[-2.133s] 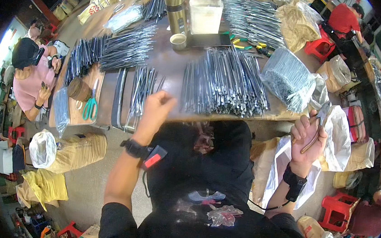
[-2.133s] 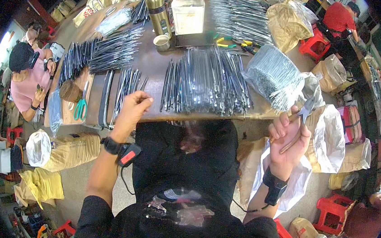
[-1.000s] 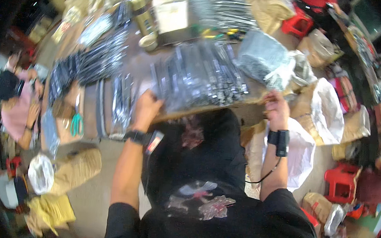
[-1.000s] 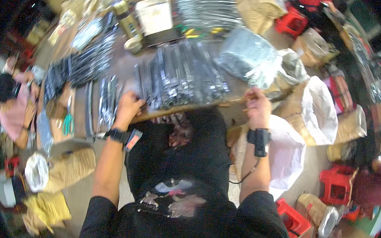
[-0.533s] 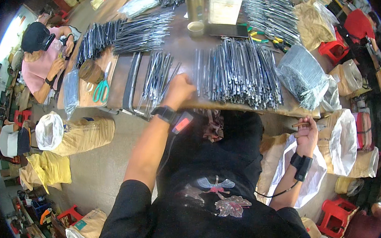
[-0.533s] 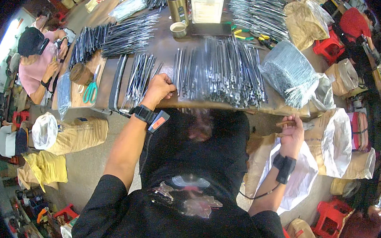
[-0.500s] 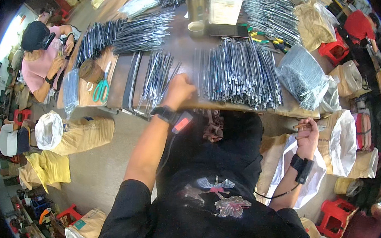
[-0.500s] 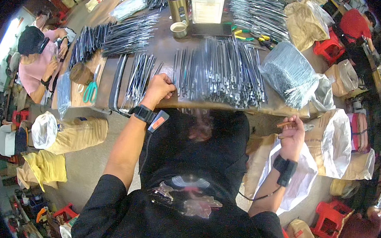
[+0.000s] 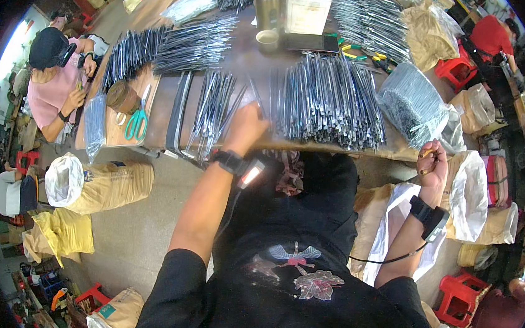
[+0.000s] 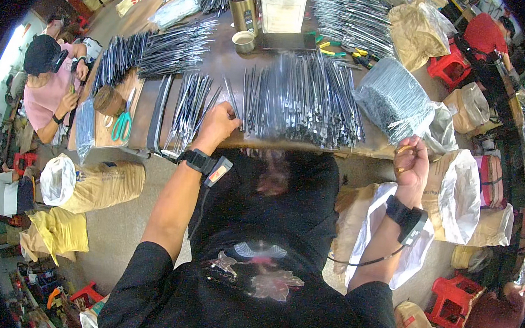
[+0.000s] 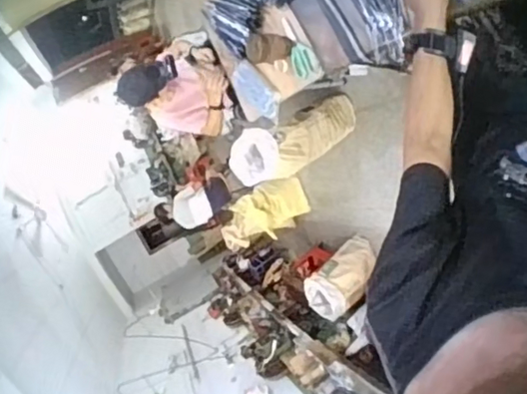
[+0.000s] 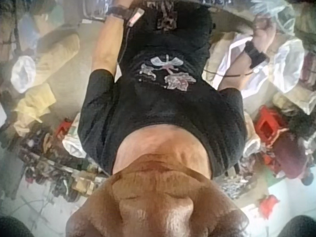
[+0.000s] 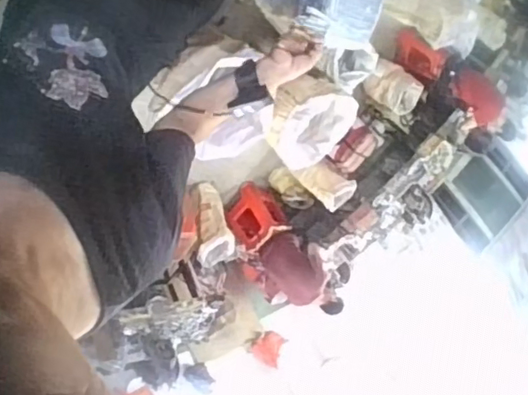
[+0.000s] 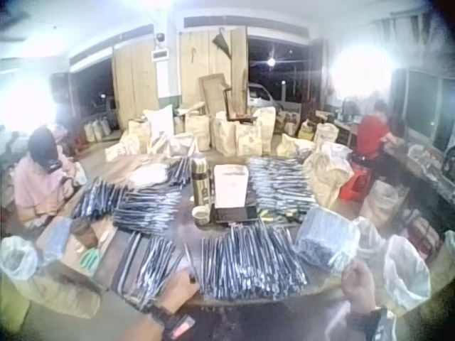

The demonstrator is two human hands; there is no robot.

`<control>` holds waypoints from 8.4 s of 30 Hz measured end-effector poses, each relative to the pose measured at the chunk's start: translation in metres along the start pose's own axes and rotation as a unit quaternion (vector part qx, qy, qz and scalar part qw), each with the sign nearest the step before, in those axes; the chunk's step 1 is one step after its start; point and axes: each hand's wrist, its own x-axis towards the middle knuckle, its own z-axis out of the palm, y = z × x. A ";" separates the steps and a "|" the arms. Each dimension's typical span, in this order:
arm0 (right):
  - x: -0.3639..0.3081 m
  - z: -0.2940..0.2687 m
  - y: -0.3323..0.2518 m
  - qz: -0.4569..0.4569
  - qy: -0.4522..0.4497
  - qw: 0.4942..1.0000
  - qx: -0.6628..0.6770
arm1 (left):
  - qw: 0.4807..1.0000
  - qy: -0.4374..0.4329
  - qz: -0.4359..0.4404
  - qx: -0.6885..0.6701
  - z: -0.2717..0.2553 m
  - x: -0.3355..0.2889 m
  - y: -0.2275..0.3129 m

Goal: The person uses pliers to strip insulation from long metal wires, handling them one at a time and placing them on a table.

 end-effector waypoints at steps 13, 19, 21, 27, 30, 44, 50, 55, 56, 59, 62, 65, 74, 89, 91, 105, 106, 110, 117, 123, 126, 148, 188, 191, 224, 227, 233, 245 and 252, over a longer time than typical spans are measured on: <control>-0.064 0.068 0.112 0.106 -0.054 0.986 -0.119 | 0.991 0.054 -0.009 0.123 0.011 0.008 -0.026; -0.076 0.092 0.147 0.124 -0.093 0.968 -0.197 | 0.828 -0.105 -0.222 -0.503 -0.005 0.009 -0.038; -0.081 0.099 0.151 0.123 -0.078 0.962 -0.233 | 0.781 -0.107 -0.241 -0.567 -0.021 -0.003 -0.034; -0.086 0.103 0.164 0.064 -0.063 0.962 -0.257 | 0.552 -0.160 -0.210 -0.791 -0.037 -0.044 -0.007; -0.082 0.101 0.178 0.050 -0.064 0.957 -0.277 | 0.604 -0.212 -0.165 -0.751 -0.039 -0.076 0.010; -0.100 0.112 0.206 -0.017 -0.053 0.936 -0.348 | 0.646 -0.299 -0.121 -0.692 -0.017 -0.121 0.047; -0.101 0.115 0.200 -0.061 -0.044 0.941 -0.330 | 0.720 -0.255 -0.073 -0.642 -0.028 -0.121 0.057; -0.098 0.113 0.212 -0.046 -0.054 0.946 -0.316 | 0.771 -0.221 -0.067 -0.593 -0.039 -0.128 0.060; -0.100 0.115 0.213 -0.041 -0.064 0.948 -0.309 | 0.764 -0.221 -0.066 -0.603 -0.036 -0.127 0.058; -0.103 0.118 0.216 -0.045 -0.063 0.939 -0.335 | 0.751 -0.238 -0.078 -0.611 -0.038 -0.126 0.059; -0.105 0.116 0.213 -0.066 -0.073 0.937 -0.335 | 0.764 -0.208 -0.047 -0.609 -0.034 -0.126 0.061; -0.109 0.120 0.209 -0.082 -0.084 0.929 -0.351 | 0.775 -0.193 -0.040 -0.600 -0.033 -0.128 0.067; -0.112 0.107 0.225 -0.009 -0.102 0.902 -0.420 | 0.818 -0.174 -0.023 -0.547 -0.032 -0.124 0.070; -0.089 0.083 0.204 0.056 -0.025 0.935 -0.349 | 0.794 -0.304 -0.077 -0.520 -0.023 -0.123 0.069; -0.089 0.086 0.202 0.062 -0.019 0.932 -0.357 | 0.782 -0.316 -0.082 -0.531 -0.022 -0.122 0.067; -0.082 0.083 0.207 0.112 -0.027 0.908 -0.402 | 0.727 -0.285 -0.096 -0.617 -0.024 -0.123 0.079; -0.085 0.086 0.207 0.107 -0.038 0.905 -0.410 | 0.672 -0.321 -0.152 -0.649 -0.027 -0.119 0.076; -0.089 0.095 0.208 0.088 -0.062 0.876 -0.470 | 0.622 -0.336 -0.233 -0.669 -0.022 -0.111 0.076; -0.093 0.091 0.199 0.092 -0.041 0.872 -0.478 | 0.708 -0.233 -0.168 -0.645 -0.009 -0.112 0.068; -0.100 0.057 0.173 0.194 -0.005 0.981 -0.023 | 0.766 -0.194 -0.158 -0.593 -0.016 -0.115 0.066; -0.106 0.044 0.174 0.248 -0.087 0.960 -0.094 | 0.793 -0.150 -0.100 -0.582 -0.020 -0.118 0.071; -0.100 0.075 0.181 -0.066 -0.206 0.504 -0.836 | 0.882 -0.095 0.015 -0.462 -0.007 -0.117 0.072; -0.085 0.005 0.086 0.026 -0.031 0.999 0.016 | 0.989 0.013 -0.007 0.149 0.019 -0.009 0.019; -0.085 0.004 0.084 0.023 -0.032 0.999 0.007 | 0.988 0.059 0.054 0.135 0.031 0.000 -0.002; -0.030 0.024 0.088 -0.283 0.200 0.891 -0.293 | 0.703 -0.096 -0.163 -0.685 -0.041 -0.103 0.004; -0.034 -0.005 0.088 -0.264 0.218 0.915 -0.214 | 0.703 -0.075 -0.182 -0.684 -0.042 -0.119 -0.006; -0.017 -0.015 0.090 -0.199 0.241 0.900 -0.302 | 0.698 -0.092 -0.232 -0.671 -0.034 -0.126 -0.004; -0.021 0.017 0.096 -0.170 0.251 0.884 -0.356 | 0.707 -0.112 -0.194 -0.671 -0.028 -0.127 0.012; -0.021 -0.011 0.094 -0.310 0.256 0.854 -0.330 | 0.713 -0.119 -0.204 -0.660 -0.027 -0.132 0.006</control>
